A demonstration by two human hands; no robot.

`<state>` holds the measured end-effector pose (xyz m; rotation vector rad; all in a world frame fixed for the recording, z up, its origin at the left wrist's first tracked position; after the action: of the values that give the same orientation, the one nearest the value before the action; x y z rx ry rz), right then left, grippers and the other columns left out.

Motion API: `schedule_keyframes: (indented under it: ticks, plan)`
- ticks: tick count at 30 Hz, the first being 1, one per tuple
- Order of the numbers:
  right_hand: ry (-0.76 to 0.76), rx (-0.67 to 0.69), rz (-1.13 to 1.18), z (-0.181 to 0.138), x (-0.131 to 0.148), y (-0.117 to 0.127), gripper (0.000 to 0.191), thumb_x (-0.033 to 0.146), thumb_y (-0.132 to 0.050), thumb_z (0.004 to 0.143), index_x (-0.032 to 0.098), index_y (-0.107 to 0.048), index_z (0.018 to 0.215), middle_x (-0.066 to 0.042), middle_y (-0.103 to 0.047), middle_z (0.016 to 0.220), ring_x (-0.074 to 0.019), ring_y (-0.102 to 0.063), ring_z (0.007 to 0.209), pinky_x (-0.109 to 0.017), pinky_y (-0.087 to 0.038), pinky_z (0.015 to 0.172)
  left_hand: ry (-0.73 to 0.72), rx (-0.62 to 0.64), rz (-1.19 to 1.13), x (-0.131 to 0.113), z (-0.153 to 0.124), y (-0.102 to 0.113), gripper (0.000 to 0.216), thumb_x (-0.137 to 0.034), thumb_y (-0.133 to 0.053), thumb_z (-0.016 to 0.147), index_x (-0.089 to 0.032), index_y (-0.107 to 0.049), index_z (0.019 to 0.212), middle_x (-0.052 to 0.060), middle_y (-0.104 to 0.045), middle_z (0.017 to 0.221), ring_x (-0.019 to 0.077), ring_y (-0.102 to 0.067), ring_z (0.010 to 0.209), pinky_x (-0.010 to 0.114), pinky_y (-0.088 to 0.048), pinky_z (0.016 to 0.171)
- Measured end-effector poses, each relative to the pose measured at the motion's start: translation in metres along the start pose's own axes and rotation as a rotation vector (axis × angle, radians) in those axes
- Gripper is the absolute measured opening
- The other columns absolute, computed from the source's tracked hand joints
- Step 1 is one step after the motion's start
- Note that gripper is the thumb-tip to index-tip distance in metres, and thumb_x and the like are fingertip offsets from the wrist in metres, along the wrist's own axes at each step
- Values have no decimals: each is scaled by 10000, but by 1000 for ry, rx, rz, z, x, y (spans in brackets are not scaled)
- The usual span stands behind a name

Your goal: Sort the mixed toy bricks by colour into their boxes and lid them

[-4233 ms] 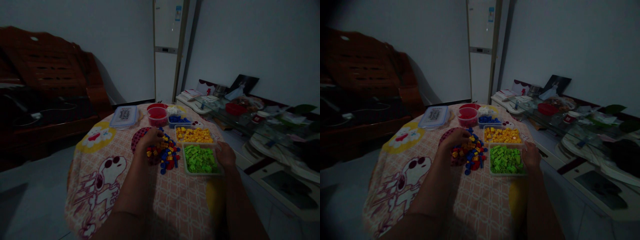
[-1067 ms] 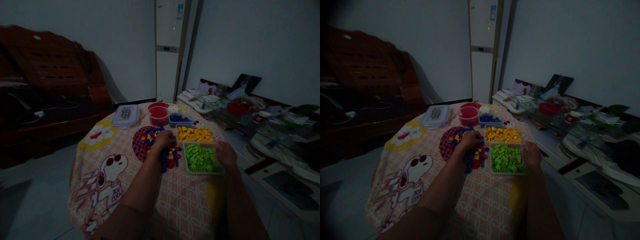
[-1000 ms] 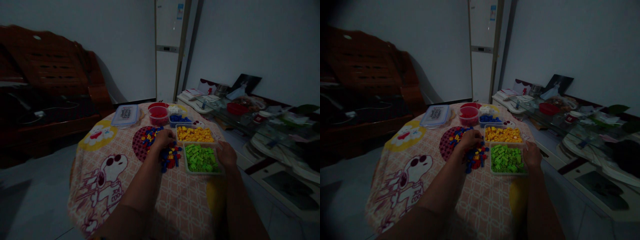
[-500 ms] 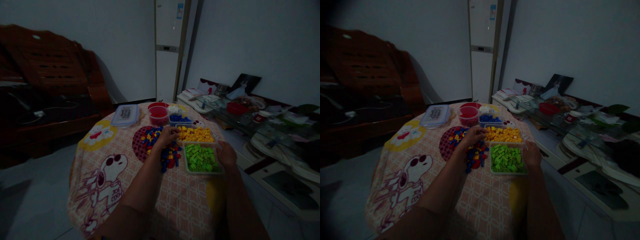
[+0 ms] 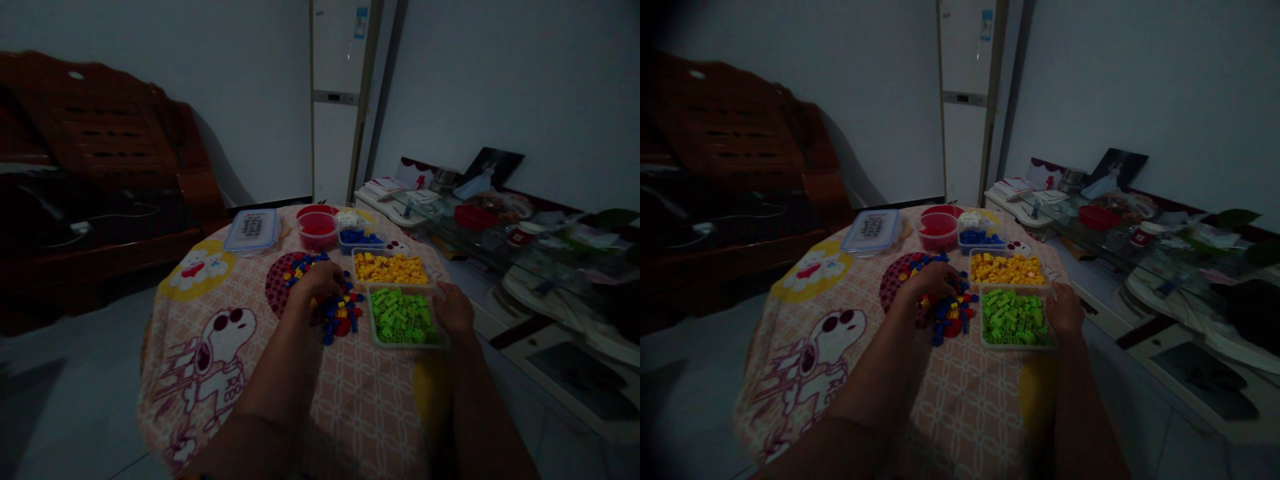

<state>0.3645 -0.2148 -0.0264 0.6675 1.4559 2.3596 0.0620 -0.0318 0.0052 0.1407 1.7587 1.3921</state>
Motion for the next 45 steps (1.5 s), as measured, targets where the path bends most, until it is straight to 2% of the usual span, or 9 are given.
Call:
schedule_keyframes:
  ticks: [3, 6, 11, 14, 20, 24, 31, 39, 45]
  plan:
    - [-8, 19, -6, -1, 1, 1, 453, 276, -440, 907, 128, -626, 1292, -164, -626, 1318, -292, -596, 1165, -401, -471, 990, 21, 9, 39, -6, 5, -9, 217, -112, -799, 559, -209, -790, 753, 30, -765, 792, 179, -679, 731, 226, -510, 677]
    - [-16, 43, -12, -1, 2, 2, 460, 270, -436, 912, 110, -620, 1303, -175, -620, 1325, -298, -599, 1161, -404, -473, 986, 36, -50, 60, -4, 5, -3, 205, -89, -736, 628, -183, -800, 799, 63, -771, 840, 196, -685, 764, 259, -528, 738]
    - [-11, 18, -27, 0, 1, 1, 435, 249, -472, 898, 135, -627, 1288, -159, -630, 1309, -285, -602, 1149, -392, -472, 987, 57, -292, 32, 14, -6, 27, 296, -106, -667, 720, -185, -790, 977, 67, -773, 1018, 209, -694, 928, 283, -523, 887]
    - [-2, 11, -20, 0, -1, 0, 423, 252, -478, 892, 152, -633, 1273, -147, -640, 1293, -279, -606, 1134, -390, -476, 975, 122, -375, 4, 25, -10, 33, 293, -114, -630, 767, -189, -783, 1005, 62, -771, 1032, 208, -696, 937, 287, -518, 910]
    - [-27, 42, -31, 0, 0, 2, 446, 268, -453, 916, 128, -616, 1307, -157, -624, 1321, -287, -600, 1159, -386, -467, 984, 105, -342, 104, 19, -1, 13, 315, -211, -712, 755, -211, -776, 1064, 90, -747, 1124, 260, -646, 1097, 326, -474, 986]
    - [-37, 63, -33, -1, 3, 4, 453, 275, -453, 924, 124, -610, 1321, -163, -604, 1356, -294, -606, 1162, -391, -472, 981, 127, -322, 178, 15, 2, 3, 270, -252, -743, 747, -221, -795, 1010, 106, -754, 1050, 288, -647, 1071, 345, -481, 944]
    - [-30, 52, -44, -1, 2, 3, 441, 271, -464, 927, 125, -619, 1313, -162, -615, 1345, -296, -603, 1174, -394, -471, 993, 146, -268, 176, 19, 4, 4, 203, -222, -667, 792, -212, -798, 945, 82, -771, 954, 237, -676, 947, 301, -489, 849]
    - [-21, 31, -43, -1, 3, 3, 430, 257, -474, 925, 106, -623, 1299, -174, -626, 1324, -297, -603, 1172, -400, -477, 990, 116, -252, 288, 14, 4, 2, 282, -245, -631, 804, -252, -790, 1036, 70, -756, 1087, 254, -658, 1050, 318, -487, 894]
    - [-34, 55, -38, -1, 3, 4, 436, 250, -469, 928, 109, -622, 1312, -171, -613, 1346, -300, -604, 1177, -397, -474, 997, 111, -276, 266, 12, 4, 1, 248, -309, -693, 797, -239, -796, 1013, 81, -754, 1065, 274, -652, 1045, 341, -485, 892]
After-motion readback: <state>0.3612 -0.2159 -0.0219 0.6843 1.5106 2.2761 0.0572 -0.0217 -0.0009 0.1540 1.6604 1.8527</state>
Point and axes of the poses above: each hand's wrist, its own z-axis towards the middle knuckle, its own y-axis out of the back of the hand, x = y × z, the point moved 4 cm from there along z, towards the middle knuckle
